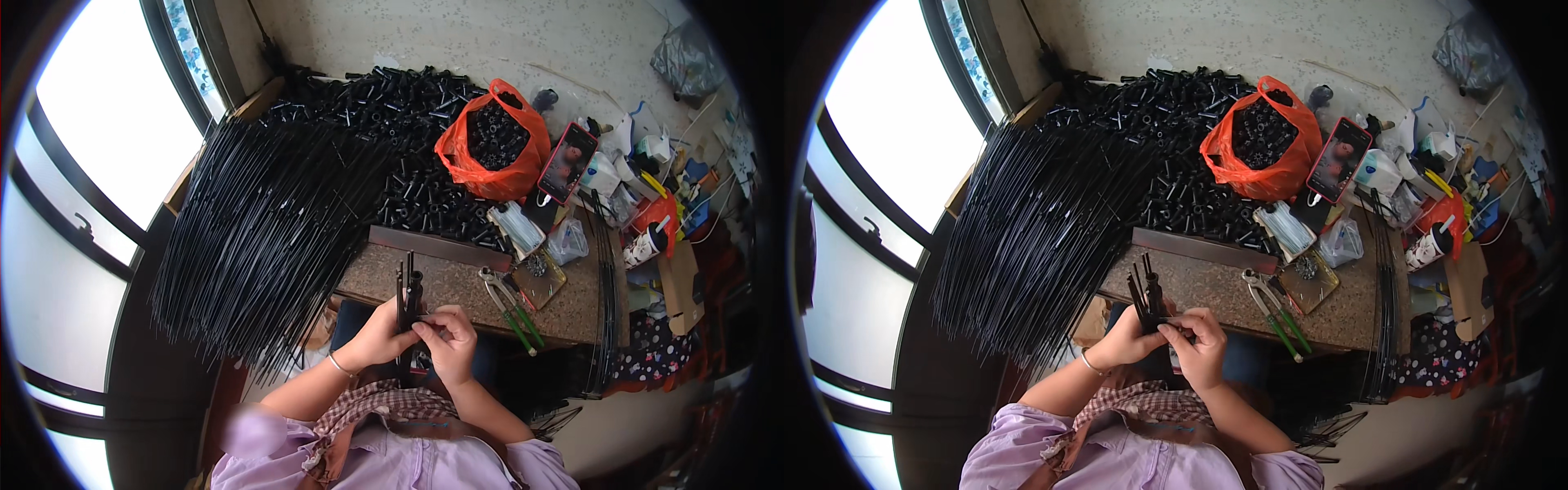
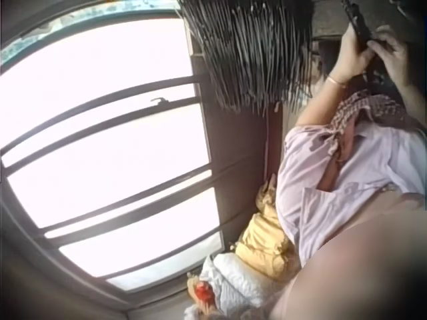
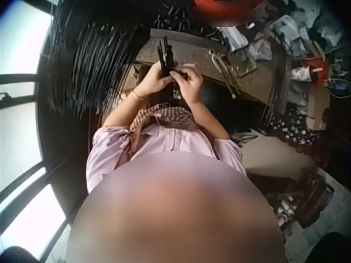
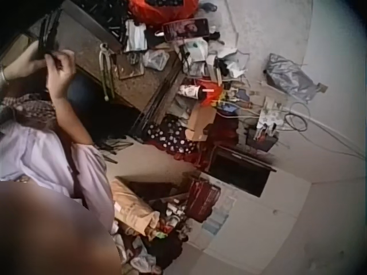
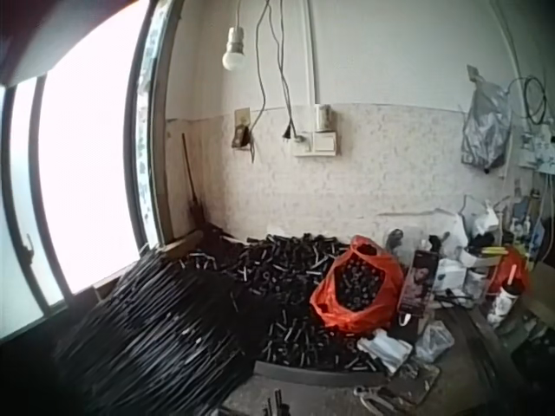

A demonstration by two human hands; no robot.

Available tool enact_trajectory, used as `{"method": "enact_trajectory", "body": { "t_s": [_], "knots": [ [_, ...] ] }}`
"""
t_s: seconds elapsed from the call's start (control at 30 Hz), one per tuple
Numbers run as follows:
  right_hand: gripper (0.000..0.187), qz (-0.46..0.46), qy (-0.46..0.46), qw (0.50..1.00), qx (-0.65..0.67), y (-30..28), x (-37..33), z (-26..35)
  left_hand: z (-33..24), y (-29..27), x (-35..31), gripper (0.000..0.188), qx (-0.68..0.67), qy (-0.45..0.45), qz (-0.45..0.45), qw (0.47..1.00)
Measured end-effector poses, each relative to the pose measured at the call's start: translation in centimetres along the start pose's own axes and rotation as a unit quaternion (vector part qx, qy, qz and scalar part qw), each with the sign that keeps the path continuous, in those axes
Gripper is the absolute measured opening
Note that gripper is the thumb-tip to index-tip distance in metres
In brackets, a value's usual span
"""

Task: Assemble umbrella ribs by attaching small plastic components to metal rods using pliers and a metal jig.

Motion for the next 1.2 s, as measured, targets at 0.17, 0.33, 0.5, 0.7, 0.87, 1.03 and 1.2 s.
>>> {"method": "enact_trajectory", "body": {
  "t_s": [0.17, 0.33, 0.5, 0.7, 0.87, 1.03, 1.2],
  "knots": [
    [0.056, 0.058, 0.183, 0.934, 0.3, -0.8, 1.0, -1.8, 0.7, 1.1, 0.4, 0.023, -0.069, 0.013, -0.049, 0.996],
    [0.066, 0.089, 0.134, 0.975, 0.152, -2.3, 2.1, -0.5, -0.5, 1.7, 0.2, 0.019, -0.065, -0.036, -0.035, 0.997],
    [0.023, 0.02, -0.043, 0.987, -0.153, -2.4, 3.2, 2.8, -0.6, 1.0, 1.8, 0.021, -0.147, -0.016, -0.047, 0.988],
    [0.025, 0.01, -0.308, 0.876, -0.372, -4.3, 0.5, 10.0, -9.0, -1.7, 2.7, 0.018, -0.055, 0.137, 0.084, 0.985],
    [0.037, -0.006, -0.006, 0.819, -0.573, -11.1, -2.5, 2.5, -8.7, -2.2, 1.7, 0.014, -0.194, 0.11, -0.002, 0.975],
    [0.034, 0.091, 0.208, 0.758, -0.611, -11.8, -4.7, -2.0, -8.2, -0.9, 2.6, 0.025, -0.002, 0.114, -0.013, 0.993],
    [0.023, 0.037, 0.353, 0.906, 0.229, -9.2, -3.5, 3.4, -10.0, -3.1, 3.2, 0.089, 0.019, 0.103, 0.034, 0.994]
  ]
}}
Point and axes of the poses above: each hand's wrist, its own x-axis towards the middle knuckle, its own y-axis out of the palm, z = x × y, the point moved 1 cm from there along x, towards the middle knuckle, and after that the axes turned 11 degrees about z, right-handed, at the moved point
